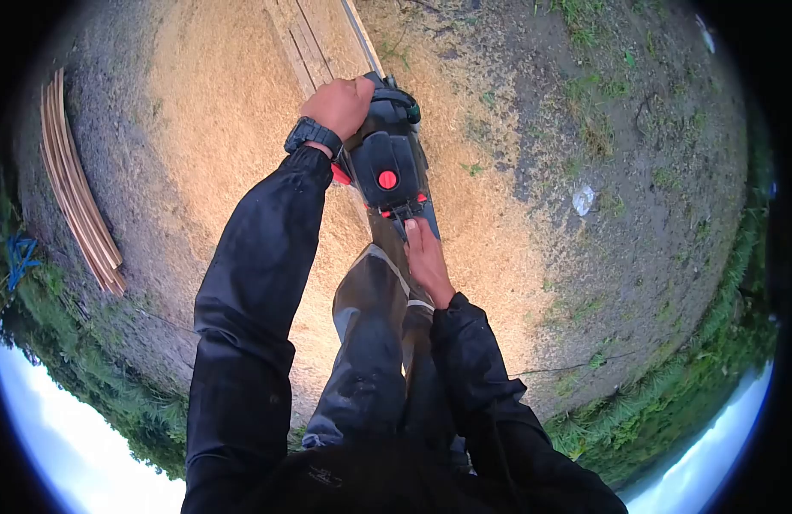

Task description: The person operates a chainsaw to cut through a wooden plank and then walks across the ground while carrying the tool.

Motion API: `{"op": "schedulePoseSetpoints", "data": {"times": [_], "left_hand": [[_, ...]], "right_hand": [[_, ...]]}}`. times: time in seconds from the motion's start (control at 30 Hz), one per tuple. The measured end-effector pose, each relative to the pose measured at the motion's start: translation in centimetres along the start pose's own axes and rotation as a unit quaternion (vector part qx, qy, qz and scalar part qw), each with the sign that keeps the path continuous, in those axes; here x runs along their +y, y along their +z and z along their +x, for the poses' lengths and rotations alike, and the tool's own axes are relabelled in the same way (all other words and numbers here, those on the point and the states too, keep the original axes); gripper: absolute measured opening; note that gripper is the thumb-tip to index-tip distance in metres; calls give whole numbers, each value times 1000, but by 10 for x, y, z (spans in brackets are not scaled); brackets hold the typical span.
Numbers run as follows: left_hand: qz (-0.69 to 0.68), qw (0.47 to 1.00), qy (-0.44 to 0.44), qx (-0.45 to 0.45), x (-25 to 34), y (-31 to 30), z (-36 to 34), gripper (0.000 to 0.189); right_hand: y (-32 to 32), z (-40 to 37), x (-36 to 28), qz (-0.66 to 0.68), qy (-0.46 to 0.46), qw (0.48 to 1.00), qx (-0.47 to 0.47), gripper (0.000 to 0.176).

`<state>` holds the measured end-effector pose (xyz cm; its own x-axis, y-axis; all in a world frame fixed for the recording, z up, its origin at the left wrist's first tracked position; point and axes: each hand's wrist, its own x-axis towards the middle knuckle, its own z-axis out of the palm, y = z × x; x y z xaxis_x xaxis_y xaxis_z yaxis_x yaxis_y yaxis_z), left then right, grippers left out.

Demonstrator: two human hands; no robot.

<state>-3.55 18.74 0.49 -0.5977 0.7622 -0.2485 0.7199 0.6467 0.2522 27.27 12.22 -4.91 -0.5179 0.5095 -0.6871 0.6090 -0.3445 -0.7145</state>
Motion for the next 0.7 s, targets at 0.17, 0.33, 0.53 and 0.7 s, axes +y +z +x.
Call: {"op": "schedulePoseSetpoints", "data": {"times": [0.17, 0.33, 0.53, 0.7], "left_hand": [[-40, 998, -45, -2, 10, -24, 4, 35], [-23, 999, 24, 10, -5, -28, 24, 50], [-70, 996, -56, -2, 8, -42, 22, 56], [-67, 997, -44, 4, -8, -35, 40, 56]], "right_hand": [[2, 8, -10, 9, -12, 1000, 1, 49], [4, 18, -31, 16, -11, 1000, 2, 49], [6, 25, -33, -6, 2, 1000, 2, 49], [5, 26, -49, 12, 11, 1000, -9, 50]]}}
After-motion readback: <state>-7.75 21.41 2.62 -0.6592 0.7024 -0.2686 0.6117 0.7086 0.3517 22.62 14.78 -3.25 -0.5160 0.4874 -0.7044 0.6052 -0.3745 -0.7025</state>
